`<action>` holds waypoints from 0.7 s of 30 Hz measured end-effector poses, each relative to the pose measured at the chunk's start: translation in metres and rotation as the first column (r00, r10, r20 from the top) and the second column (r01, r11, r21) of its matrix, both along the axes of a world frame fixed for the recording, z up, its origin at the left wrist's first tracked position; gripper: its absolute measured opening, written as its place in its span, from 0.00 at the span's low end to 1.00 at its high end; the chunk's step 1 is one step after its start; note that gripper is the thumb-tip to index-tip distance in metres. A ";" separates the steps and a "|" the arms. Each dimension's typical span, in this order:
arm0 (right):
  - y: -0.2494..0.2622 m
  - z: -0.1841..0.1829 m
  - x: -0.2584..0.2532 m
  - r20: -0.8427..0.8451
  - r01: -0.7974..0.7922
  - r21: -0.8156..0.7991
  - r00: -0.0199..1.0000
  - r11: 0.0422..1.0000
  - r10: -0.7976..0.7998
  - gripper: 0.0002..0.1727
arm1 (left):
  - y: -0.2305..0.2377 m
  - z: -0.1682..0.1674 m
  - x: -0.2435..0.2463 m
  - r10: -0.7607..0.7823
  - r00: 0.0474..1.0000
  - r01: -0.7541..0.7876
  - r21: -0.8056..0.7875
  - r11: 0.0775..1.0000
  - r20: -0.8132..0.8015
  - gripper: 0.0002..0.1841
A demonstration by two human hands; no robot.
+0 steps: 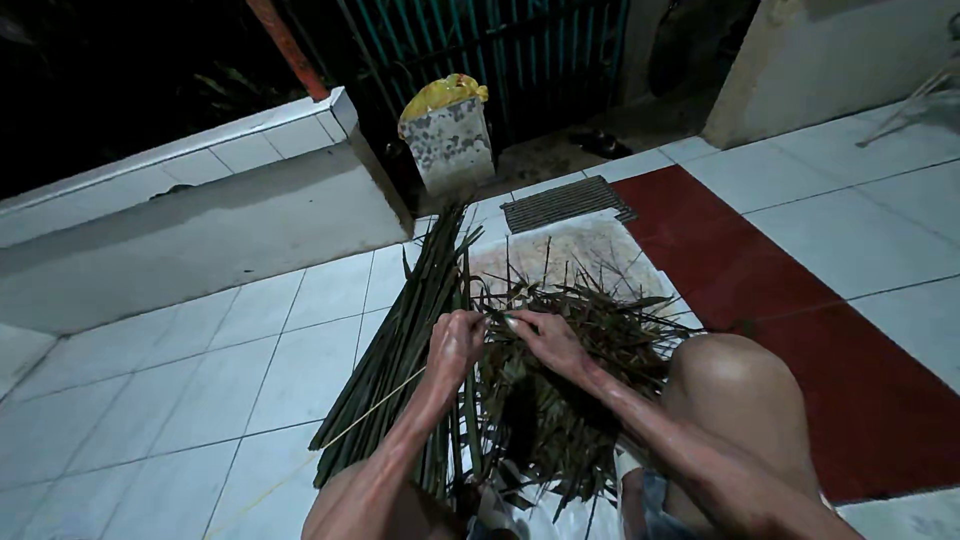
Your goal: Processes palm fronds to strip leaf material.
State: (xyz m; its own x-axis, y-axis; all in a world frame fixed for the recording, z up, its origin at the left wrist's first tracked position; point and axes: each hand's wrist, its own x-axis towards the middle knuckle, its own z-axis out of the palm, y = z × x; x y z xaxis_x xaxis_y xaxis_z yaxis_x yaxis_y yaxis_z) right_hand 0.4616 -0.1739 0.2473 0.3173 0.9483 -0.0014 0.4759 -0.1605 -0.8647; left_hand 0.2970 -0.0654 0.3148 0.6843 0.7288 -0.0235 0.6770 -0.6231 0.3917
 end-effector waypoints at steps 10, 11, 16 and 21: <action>0.003 -0.015 0.038 0.047 0.263 -0.129 0.965 0.956 -0.259 0.24 | 0.002 0.002 -0.002 -0.024 1.000 0.024 0.003 1.000 -0.014 0.13; 0.004 -0.015 0.039 0.068 0.287 -0.179 0.958 0.941 -0.279 0.25 | 0.002 0.002 -0.007 -0.030 0.999 0.031 0.020 0.999 -0.038 0.13; -0.017 -0.028 0.061 0.104 0.422 -0.348 0.905 0.837 -0.413 0.25 | 0.003 0.007 -0.011 -0.126 0.984 0.144 0.143 0.979 -0.127 0.11; -0.027 -0.009 0.063 -0.100 0.392 -0.025 0.914 0.920 -0.392 0.25 | 0.008 0.020 -0.005 -0.231 0.929 0.249 0.027 0.968 -0.289 0.13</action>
State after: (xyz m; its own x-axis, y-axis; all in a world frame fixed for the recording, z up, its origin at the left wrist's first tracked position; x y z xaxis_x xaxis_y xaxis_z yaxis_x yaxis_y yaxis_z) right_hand 0.5249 -0.2005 0.2385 0.6616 0.7476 -0.0574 0.2838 -0.3206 -0.9037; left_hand 0.2916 -0.0569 0.3344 0.8109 0.5496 -0.2011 0.5809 -0.7976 0.1624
